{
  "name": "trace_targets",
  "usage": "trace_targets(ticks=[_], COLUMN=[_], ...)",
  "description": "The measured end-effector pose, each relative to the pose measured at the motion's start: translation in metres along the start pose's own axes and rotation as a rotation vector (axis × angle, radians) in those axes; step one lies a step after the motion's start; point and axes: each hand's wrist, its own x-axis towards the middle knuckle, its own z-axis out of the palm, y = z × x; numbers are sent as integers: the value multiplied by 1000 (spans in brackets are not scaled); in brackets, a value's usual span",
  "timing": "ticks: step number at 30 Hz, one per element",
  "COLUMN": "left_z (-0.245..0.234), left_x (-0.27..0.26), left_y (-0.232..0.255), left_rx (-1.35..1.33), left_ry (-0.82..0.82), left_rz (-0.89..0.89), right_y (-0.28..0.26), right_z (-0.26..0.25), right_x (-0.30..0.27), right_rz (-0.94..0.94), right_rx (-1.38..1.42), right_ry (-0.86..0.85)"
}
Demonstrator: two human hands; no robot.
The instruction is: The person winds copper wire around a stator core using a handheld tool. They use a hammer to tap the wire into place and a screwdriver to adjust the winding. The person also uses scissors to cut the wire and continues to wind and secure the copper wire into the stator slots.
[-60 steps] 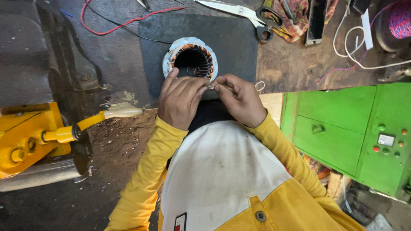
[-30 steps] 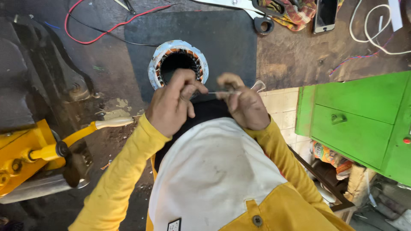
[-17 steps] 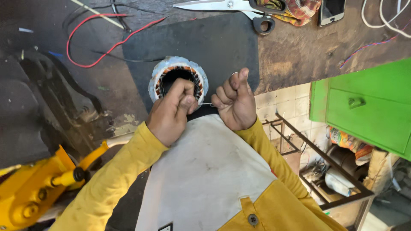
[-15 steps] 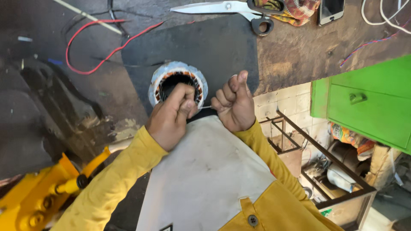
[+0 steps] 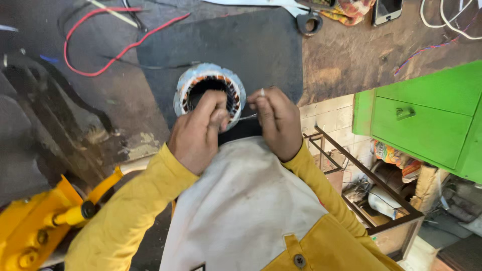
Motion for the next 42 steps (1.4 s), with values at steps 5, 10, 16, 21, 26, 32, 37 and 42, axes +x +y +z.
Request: trace_targets(ticks=[5, 10, 16, 21, 26, 32, 37, 42], left_z=[1, 6, 13, 43, 56, 53, 56, 51], left_x=[-6, -10, -32, -44, -47, -48, -36, -24], left_y=[1, 5, 5, -7, -30, -28, -12, 2], left_rx=[-49, -79, -86, -277, -693, -767, -748, -618], left_ry=[46, 103, 102, 129, 58, 61, 97, 129], left_rz=[42, 38, 127, 36, -117, -157, -156, -98], right_y=[-15, 3, 26, 10, 7, -2, -7, -1], right_z=[-7, -5, 11, 22, 28, 33, 30, 36], right_x=[-12, -25, -37, -47, -53, -59, -59, -55], right_rz=[-329, 182, 615, 544, 593, 512, 229, 226], right_rx=[-376, 140, 1220, 1444, 1368, 1076, 588, 197], right_ry=[-105, -259, -248, -242, -108, -45, -29, 120])
